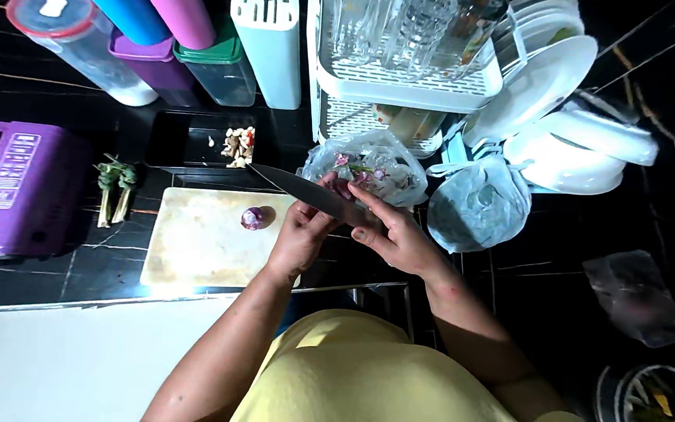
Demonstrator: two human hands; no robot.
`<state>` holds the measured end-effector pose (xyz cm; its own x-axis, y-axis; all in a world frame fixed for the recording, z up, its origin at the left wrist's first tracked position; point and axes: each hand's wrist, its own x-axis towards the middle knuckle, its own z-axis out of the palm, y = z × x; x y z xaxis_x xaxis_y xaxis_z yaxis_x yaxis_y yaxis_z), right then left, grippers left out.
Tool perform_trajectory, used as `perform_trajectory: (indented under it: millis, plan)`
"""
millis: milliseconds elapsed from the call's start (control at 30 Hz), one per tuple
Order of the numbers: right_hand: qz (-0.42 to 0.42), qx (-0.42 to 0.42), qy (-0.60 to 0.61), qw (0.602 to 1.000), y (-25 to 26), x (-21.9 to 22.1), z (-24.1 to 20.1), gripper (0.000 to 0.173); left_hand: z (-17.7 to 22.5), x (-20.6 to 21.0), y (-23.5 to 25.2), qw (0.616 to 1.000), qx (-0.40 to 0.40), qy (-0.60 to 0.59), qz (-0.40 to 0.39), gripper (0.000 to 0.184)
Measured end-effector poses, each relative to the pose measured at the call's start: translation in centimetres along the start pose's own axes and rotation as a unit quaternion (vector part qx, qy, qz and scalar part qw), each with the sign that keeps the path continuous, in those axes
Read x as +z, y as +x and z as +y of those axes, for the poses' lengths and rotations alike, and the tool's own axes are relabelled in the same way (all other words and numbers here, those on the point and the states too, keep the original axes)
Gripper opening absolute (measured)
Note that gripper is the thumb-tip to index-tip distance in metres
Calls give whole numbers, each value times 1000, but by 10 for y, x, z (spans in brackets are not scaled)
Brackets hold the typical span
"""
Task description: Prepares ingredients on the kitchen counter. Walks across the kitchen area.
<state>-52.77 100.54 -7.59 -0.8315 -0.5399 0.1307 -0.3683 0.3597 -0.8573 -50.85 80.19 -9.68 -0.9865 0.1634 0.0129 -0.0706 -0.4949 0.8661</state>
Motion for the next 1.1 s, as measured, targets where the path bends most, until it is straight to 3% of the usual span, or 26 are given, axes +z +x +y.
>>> perform_trajectory:
  millis: [367, 567, 833, 1000, 1100]
  plan:
    - [-17, 12, 0, 1000, 6, 9, -26, 64, 7, -17, -1, 999, 38, -16, -11, 44]
    - [-7, 1, -47, 999, 25, 38, -26, 64, 6, -39, -9, 997, 71, 3, 40, 44]
    - [100, -31, -127, 986, 42, 65, -26, 57, 1, -35, -11, 989, 107, 11, 97, 37]
    - [12, -15, -114, 993, 37, 42, -26, 60, 3, -37, -10, 991, 48, -86, 91, 33]
    - [30, -13, -112, 993, 31, 34, -19, 55, -4, -27, -8, 992, 57, -75, 81, 33]
